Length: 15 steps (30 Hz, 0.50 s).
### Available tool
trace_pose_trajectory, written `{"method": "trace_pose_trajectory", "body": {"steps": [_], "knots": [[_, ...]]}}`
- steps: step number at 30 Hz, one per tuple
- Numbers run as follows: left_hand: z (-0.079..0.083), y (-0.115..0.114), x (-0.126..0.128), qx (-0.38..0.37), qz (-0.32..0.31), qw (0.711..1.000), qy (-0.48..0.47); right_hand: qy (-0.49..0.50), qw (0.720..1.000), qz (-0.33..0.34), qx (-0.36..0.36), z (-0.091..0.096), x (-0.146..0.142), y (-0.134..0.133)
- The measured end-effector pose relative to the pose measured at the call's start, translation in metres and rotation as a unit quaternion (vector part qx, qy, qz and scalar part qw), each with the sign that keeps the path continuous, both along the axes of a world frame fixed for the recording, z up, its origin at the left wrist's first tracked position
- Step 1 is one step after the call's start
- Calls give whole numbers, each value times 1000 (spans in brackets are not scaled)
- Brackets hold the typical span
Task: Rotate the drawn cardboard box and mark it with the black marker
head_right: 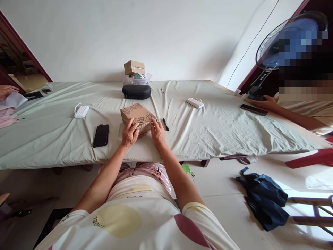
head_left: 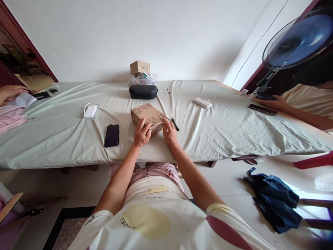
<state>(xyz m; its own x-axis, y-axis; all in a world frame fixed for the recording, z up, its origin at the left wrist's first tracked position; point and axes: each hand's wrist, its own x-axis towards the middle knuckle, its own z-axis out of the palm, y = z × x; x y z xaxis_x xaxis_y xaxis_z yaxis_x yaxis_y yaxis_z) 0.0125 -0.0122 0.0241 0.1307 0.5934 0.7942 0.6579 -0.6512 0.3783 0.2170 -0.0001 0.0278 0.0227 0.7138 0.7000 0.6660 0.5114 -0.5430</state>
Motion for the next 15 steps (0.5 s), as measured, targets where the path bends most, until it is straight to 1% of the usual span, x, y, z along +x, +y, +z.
{"method": "trace_pose_trajectory", "body": {"steps": [2, 4, 8, 10, 12, 15], "knots": [[-4, 4, -1, 28, 5, 1000, 1, 22, 999, -29, -13, -1, 4, 3], [-7, 7, -1, 38, 10, 999, -6, 35, 999, -33, -17, -3, 6, 5], [-9, 8, -6, 18, 32, 998, -53, 62, 997, -45, -19, -7, 9, 10], [-11, 9, -9, -5, 57, 995, -85, 70, 996, -38, -51, -9, 10, 12], [-12, 10, -11, -25, 73, 991, -106, 56, 993, -13, -101, -10, 10, 13], [-13, 12, -13, -38, 71, 990, -115, 27, 988, 9, -152, -11, 9, 14]]}}
